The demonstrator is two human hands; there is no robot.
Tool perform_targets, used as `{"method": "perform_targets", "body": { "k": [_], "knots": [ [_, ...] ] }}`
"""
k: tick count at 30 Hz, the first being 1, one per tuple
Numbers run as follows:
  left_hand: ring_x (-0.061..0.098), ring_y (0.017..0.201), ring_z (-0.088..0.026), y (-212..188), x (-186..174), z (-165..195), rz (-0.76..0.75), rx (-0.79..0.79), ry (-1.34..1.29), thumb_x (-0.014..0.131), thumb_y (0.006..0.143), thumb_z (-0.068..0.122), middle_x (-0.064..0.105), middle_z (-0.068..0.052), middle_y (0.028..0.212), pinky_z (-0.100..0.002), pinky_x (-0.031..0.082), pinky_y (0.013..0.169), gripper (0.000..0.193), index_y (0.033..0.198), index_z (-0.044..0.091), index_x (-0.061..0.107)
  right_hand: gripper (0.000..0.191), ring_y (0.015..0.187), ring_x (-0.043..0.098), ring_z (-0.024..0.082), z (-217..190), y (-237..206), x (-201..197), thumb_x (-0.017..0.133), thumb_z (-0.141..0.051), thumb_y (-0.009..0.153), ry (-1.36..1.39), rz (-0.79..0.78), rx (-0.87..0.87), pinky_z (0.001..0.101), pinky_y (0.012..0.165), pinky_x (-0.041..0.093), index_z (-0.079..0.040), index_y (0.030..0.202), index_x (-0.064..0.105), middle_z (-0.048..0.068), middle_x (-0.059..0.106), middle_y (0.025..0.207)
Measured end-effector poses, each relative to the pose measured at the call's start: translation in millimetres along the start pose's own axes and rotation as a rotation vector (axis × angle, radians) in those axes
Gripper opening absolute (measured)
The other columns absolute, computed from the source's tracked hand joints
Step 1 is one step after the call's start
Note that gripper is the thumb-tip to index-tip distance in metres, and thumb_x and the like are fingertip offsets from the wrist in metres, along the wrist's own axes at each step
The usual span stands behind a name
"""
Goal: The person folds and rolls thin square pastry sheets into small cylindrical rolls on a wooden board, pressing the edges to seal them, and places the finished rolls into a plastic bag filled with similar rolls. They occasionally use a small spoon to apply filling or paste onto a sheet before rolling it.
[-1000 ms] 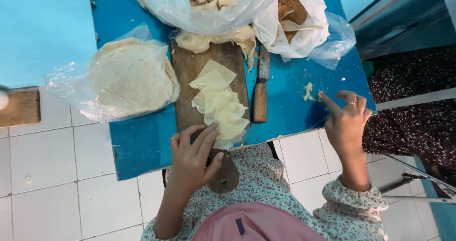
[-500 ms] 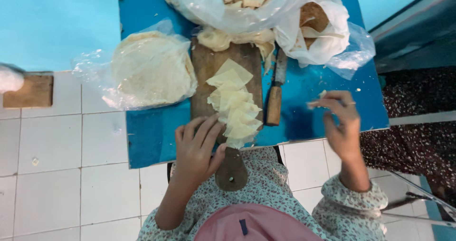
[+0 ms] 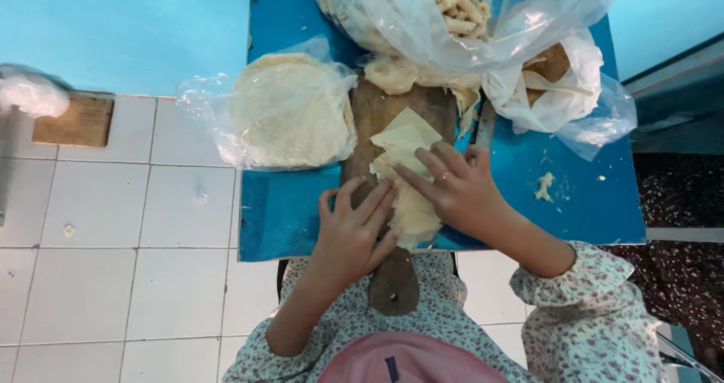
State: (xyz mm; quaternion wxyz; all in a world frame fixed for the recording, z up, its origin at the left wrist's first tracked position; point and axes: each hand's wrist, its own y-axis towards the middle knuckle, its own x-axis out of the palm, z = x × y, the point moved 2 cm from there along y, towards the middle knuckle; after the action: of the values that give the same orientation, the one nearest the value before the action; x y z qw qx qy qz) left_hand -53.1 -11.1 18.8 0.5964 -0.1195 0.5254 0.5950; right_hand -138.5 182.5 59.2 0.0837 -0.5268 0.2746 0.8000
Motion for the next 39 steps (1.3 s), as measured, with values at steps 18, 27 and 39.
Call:
{"method": "perform_targets", "body": {
  "k": [18,27,39],
  "knots": [
    [0.045,0.133,-0.035,2.2,-3.5,-0.9,-0.004,-0.024,-0.015,0.064,0.096,0.036,0.056,-0.007,0.149,-0.056,0.032,0.105,0.054,0.139,0.004,0.061,0.054,0.126,0.052,0.023,5.9,0.0,-3.3,0.064,-0.022,0.094,-0.192,-0.022,-0.061,0.0491,0.084,0.037,-0.025,0.148,0.063,0.003,0.053,0.134],
    [0.045,0.133,-0.034,2.6,-5.3,0.0,0.003,-0.018,-0.004,0.064,0.096,0.035,0.055,-0.006,0.150,-0.056,0.031,0.106,0.053,0.140,0.005,0.061,0.059,0.117,0.052,0.026,20.2,-4.2,0.0,0.064,-0.022,0.088,-0.299,-0.028,-0.049,0.0462,0.082,0.037,-0.026,0.147,0.066,0.003,0.055,0.137],
    [0.047,0.131,-0.034,3.8,-5.4,0.3,-0.008,-0.021,0.009,0.063,0.096,0.034,0.056,-0.005,0.149,-0.056,0.031,0.105,0.053,0.140,0.006,0.062,0.061,0.119,0.053,0.028,21.6,-2.0,8.2,0.066,-0.023,0.084,-0.221,-0.091,0.023,0.0474,0.080,0.037,-0.026,0.145,0.066,0.005,0.055,0.136]
  ]
}}
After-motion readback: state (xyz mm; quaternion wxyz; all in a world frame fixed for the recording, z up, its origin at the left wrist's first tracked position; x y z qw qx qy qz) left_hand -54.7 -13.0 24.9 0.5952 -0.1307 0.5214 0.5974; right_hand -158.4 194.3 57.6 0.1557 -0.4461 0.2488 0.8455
